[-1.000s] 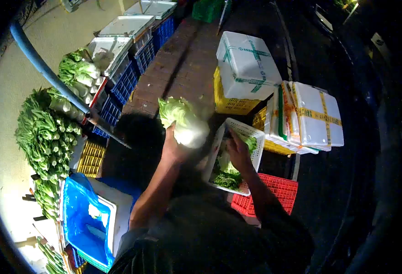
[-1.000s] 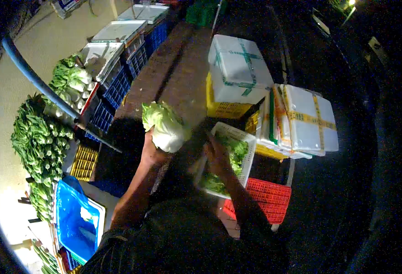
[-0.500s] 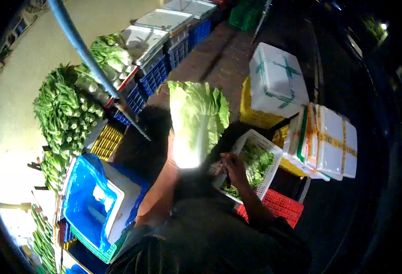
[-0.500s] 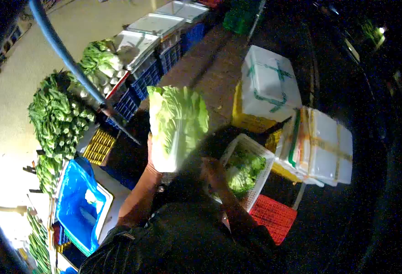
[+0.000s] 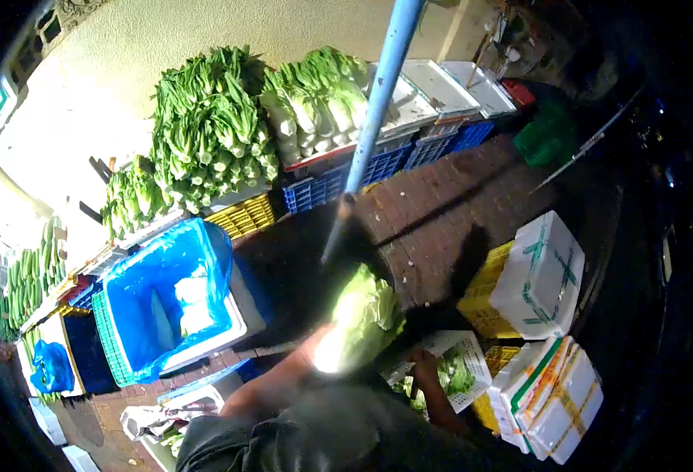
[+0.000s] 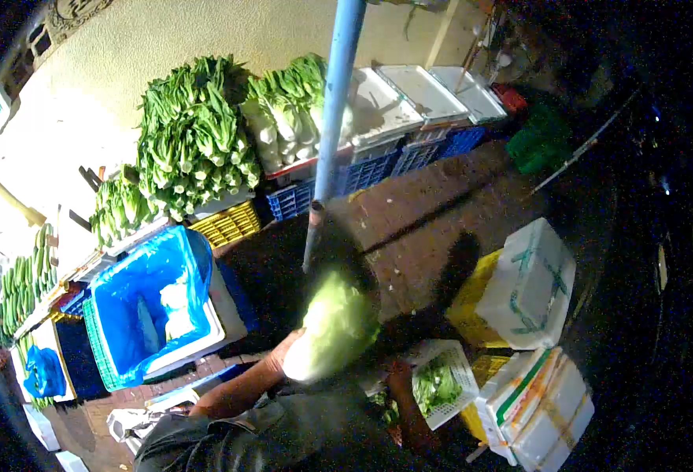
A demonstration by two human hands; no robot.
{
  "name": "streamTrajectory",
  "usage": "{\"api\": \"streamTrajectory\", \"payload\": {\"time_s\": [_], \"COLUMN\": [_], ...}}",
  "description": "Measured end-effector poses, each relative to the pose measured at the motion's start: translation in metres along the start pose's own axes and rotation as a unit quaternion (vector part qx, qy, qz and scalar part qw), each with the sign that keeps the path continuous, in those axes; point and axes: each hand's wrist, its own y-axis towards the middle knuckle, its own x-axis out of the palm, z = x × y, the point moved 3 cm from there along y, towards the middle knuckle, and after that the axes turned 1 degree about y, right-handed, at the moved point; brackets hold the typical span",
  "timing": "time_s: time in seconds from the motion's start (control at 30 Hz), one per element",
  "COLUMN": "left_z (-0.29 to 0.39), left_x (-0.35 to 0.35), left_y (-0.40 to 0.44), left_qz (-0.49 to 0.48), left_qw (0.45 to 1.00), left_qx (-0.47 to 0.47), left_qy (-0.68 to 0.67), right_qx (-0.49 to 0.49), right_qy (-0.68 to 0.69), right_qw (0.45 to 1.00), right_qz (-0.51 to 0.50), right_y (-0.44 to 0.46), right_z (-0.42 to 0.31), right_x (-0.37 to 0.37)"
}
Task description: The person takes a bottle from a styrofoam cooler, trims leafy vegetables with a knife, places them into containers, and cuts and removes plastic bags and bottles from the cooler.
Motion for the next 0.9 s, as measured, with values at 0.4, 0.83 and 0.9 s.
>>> {"api": "streamTrajectory", "payload": {"time_s": [0.4, 0.83, 0.9], "left_z": [0.070, 0.310, 0.373], "left_x": [0.040, 0.215, 0.219], "left_y": [0.170, 0.359, 0.365], "left_qz": [0.014, 0.002, -0.005], "left_qw": [0.999, 0.866, 0.816], "left_qx": [0.002, 0.475, 0.536], "left_qy": [-0.031, 0.160, 0.216], "right_qx": [0.264, 0.394, 0.389], "right_qy": [0.145, 0.093, 0.088], "right_qw": [0.953, 0.913, 0.916], "right_qz": [0.014, 0.046, 0.046], "right_y": [0.039, 0.283, 0.321], "right_z": [0.029, 0.013, 0.002], "right_x": [-0.083, -0.239, -0.247]}}
